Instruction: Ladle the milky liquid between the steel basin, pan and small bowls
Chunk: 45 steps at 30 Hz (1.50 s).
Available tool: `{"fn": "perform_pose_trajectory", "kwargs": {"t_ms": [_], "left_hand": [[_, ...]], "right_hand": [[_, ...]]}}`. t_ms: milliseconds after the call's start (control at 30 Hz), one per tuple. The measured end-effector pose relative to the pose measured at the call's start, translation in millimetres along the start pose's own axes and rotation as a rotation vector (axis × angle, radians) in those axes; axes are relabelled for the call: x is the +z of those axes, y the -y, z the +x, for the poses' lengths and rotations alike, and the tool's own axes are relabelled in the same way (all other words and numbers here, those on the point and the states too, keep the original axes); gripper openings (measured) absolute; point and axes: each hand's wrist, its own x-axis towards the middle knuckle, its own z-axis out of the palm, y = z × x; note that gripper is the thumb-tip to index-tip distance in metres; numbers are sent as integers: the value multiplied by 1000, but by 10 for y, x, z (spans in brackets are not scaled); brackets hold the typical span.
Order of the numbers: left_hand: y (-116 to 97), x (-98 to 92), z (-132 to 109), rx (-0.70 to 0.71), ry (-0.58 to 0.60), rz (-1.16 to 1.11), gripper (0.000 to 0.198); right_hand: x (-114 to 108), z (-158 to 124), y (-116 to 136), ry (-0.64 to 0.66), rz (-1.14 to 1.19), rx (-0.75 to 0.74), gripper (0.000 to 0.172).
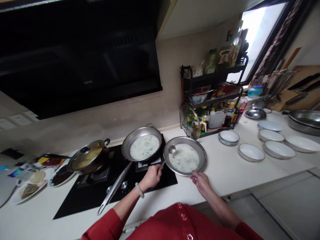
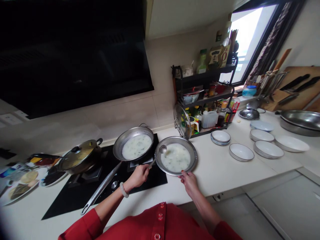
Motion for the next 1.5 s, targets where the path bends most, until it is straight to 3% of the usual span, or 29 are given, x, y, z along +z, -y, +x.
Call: {"fn": "perform_pose_trajectory", "kwargs": {"t_ms": [133,267,400,600,700,900,1100,1233,1500], "left_hand": [[-132,-141,-34,-236,74,-503,24],[-227,-437,-106,-229,3,-780,33],[-146,-791,-124,-204,-148,-745,31],[162,-1147,-51,-381,-379,-345,14],[281,-1201,5,-421,-411,-285,10],[368,-1170,103,-469,-388,-409,9],[258,-1216,73,-506,-274,-714,4],[178,-1266,15,-545,-226,-888,13],[76,-1253,-58,-566,-188,-1065,14]], "right_hand": [[-1,-3,8,-1,3,8,42],[-2,1,12,-5,11,12,42],[1,5,14,-9,19,15,44],[6,4,13,-3,24,19,44],[2,3,12,-2,16,18,44],[5,4,11,-6,-7,11,44],[3,5,7,-12,10,18,42],[-2,8,3,-10,46,31,44],[1,16,-5,-10,41,22,47]]}}
